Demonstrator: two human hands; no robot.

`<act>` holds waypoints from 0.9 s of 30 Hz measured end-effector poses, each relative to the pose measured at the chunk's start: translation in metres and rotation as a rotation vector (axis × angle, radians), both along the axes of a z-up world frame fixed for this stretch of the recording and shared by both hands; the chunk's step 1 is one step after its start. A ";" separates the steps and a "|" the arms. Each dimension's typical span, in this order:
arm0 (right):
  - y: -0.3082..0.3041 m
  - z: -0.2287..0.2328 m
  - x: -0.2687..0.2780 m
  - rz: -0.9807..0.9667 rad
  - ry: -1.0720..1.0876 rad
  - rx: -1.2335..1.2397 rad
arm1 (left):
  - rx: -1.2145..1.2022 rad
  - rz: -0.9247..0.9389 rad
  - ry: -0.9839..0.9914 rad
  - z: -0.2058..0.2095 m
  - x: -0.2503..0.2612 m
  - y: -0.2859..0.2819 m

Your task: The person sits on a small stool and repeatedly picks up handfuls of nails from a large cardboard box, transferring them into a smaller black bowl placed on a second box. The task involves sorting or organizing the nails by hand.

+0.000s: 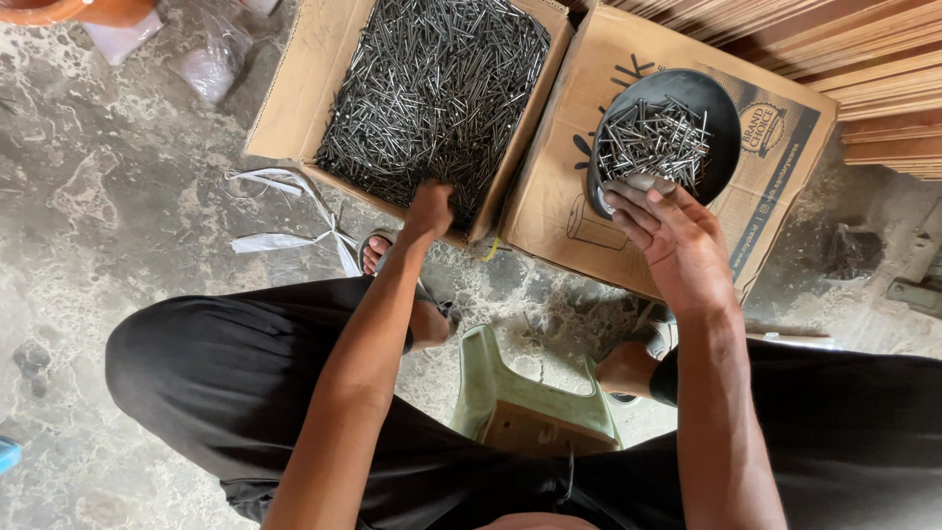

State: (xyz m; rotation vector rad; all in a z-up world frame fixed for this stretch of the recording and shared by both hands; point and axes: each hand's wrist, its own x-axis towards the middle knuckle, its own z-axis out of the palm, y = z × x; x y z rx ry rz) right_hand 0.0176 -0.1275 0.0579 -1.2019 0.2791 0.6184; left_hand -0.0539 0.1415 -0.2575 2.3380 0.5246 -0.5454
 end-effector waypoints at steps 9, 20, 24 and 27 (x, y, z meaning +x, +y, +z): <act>0.002 -0.004 0.002 -0.001 0.019 -0.029 | 0.009 -0.236 0.013 -0.029 -0.026 -0.018; -0.002 -0.010 0.004 0.011 0.032 -0.008 | -0.062 0.012 0.038 -0.013 0.006 -0.001; -0.001 -0.009 0.003 0.027 0.027 -0.015 | -0.068 0.115 0.008 0.026 0.016 0.006; 0.001 -0.007 -0.001 0.051 0.007 -0.017 | -0.090 0.163 -0.107 0.070 0.030 0.008</act>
